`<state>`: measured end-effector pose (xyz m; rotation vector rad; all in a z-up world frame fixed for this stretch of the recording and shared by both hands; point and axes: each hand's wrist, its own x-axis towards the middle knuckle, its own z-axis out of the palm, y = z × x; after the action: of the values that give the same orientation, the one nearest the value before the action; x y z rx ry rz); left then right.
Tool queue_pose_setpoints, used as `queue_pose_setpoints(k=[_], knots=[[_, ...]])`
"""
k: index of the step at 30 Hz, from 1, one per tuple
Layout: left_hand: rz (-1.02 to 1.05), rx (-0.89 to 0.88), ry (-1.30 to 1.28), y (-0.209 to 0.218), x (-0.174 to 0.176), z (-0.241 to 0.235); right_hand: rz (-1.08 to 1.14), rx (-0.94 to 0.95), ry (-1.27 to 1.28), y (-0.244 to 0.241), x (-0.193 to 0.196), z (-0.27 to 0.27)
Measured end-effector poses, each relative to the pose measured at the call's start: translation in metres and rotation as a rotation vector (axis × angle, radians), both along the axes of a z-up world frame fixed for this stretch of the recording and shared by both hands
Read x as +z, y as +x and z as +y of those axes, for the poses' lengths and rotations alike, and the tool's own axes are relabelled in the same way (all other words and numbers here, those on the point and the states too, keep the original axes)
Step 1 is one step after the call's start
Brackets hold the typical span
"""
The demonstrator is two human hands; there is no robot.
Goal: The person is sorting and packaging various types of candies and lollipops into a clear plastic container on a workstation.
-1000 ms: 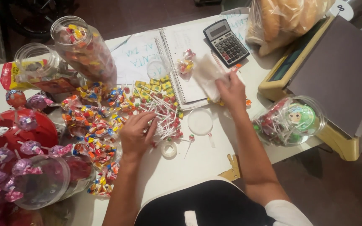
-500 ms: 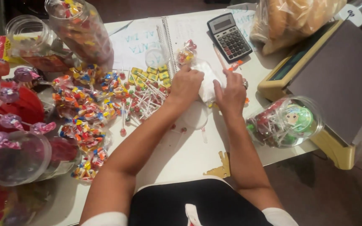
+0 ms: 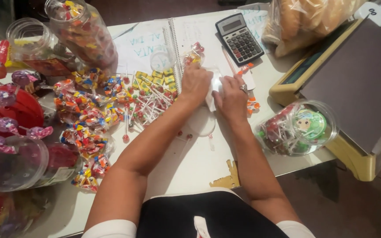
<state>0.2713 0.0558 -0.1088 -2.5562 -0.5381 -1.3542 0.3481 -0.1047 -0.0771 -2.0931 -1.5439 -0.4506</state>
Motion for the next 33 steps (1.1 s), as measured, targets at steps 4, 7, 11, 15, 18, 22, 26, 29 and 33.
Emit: queue_pose_setpoints(k=[4,7,11,15,18,22,26,29,33], knots=[[0.009,0.062,0.004,0.003,-0.007,0.01,0.015,-0.024,-0.036,-0.005,0.004,-0.003],[0.026,0.146,-0.066,-0.011,0.026,0.004,0.058,-0.048,-0.07,-0.007,0.01,-0.005],[0.081,0.108,-0.515,-0.045,0.09,-0.01,0.039,0.006,-0.026,0.004,-0.006,-0.002],[-0.156,-0.164,-1.018,-0.106,0.149,-0.024,-0.052,0.066,0.059,0.006,-0.007,-0.002],[-0.491,-0.4,-1.414,-0.15,0.143,-0.027,0.045,0.16,0.189,-0.002,0.011,-0.003],[-0.746,-0.462,-1.504,-0.198,0.119,-0.036,0.395,0.475,0.296,-0.041,0.053,-0.009],[-0.833,-0.473,-1.476,-0.23,0.128,-0.035,1.094,0.697,0.228,-0.098,0.079,0.01],[-0.846,-0.479,-1.445,-0.238,0.145,-0.039,1.396,0.755,0.175,-0.134,0.115,0.027],[-0.791,-0.455,-1.42,-0.241,0.151,-0.034,1.618,0.625,0.278,-0.143,0.129,0.058]])
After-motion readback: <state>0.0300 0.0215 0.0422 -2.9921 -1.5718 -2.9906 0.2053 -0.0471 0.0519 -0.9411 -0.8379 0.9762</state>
